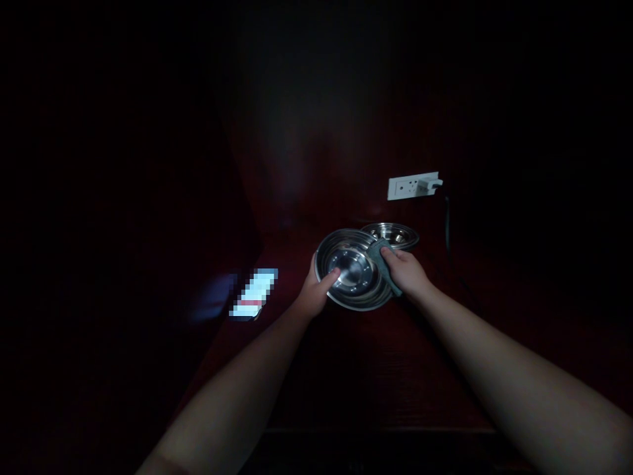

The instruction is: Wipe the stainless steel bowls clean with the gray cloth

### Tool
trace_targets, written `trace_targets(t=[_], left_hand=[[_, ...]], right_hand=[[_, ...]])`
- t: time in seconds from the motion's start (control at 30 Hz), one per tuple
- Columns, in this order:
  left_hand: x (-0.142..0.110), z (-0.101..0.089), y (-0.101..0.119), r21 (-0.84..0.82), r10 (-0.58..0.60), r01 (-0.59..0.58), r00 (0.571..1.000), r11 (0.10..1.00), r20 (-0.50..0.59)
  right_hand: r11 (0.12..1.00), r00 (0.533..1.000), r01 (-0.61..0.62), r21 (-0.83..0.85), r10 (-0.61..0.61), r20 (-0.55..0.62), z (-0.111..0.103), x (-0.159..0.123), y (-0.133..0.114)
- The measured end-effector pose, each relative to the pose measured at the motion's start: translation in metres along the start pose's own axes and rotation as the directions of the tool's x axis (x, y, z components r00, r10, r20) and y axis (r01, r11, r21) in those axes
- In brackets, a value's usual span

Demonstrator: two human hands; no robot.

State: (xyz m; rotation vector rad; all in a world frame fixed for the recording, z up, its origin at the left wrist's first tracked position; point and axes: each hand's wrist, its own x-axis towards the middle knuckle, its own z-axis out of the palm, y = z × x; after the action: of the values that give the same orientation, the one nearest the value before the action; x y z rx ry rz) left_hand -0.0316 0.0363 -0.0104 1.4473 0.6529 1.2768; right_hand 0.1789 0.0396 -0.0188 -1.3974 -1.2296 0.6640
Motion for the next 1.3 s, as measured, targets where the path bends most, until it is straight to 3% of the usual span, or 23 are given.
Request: trace_targets(t=[0.43, 0.73, 1.0, 1.3], left_hand=[[0.006, 0.002, -0.013, -0.171, -0.116, 0.091, 0.983, 0.981, -0.144], [0.011, 0.000, -0.020, -0.263, -0.182, 0.141, 0.973, 0.954, -0.139], [0.017, -0.008, -0.032, -0.297, -0.279, 0.236, 0.954, 0.925, -0.112], [0.014, -0.005, -0.023, -0.259, -0.388, 0.345, 0.912, 0.902, -0.134]], right_hand=[[0.998, 0.997, -0.060, 0.009, 0.060, 0.041, 0.001, -0.002, 0.004], [0.987, 0.979, -0.158, 0.016, 0.155, 0.131, 0.001, -0.001, 0.006], [0.986, 0.979, -0.169, -0.012, 0.169, 0.115, 0.000, -0.001, 0.004], [0.985, 0.980, -0.171, 0.000, 0.170, 0.107, 0.000, -0.001, 0.004]])
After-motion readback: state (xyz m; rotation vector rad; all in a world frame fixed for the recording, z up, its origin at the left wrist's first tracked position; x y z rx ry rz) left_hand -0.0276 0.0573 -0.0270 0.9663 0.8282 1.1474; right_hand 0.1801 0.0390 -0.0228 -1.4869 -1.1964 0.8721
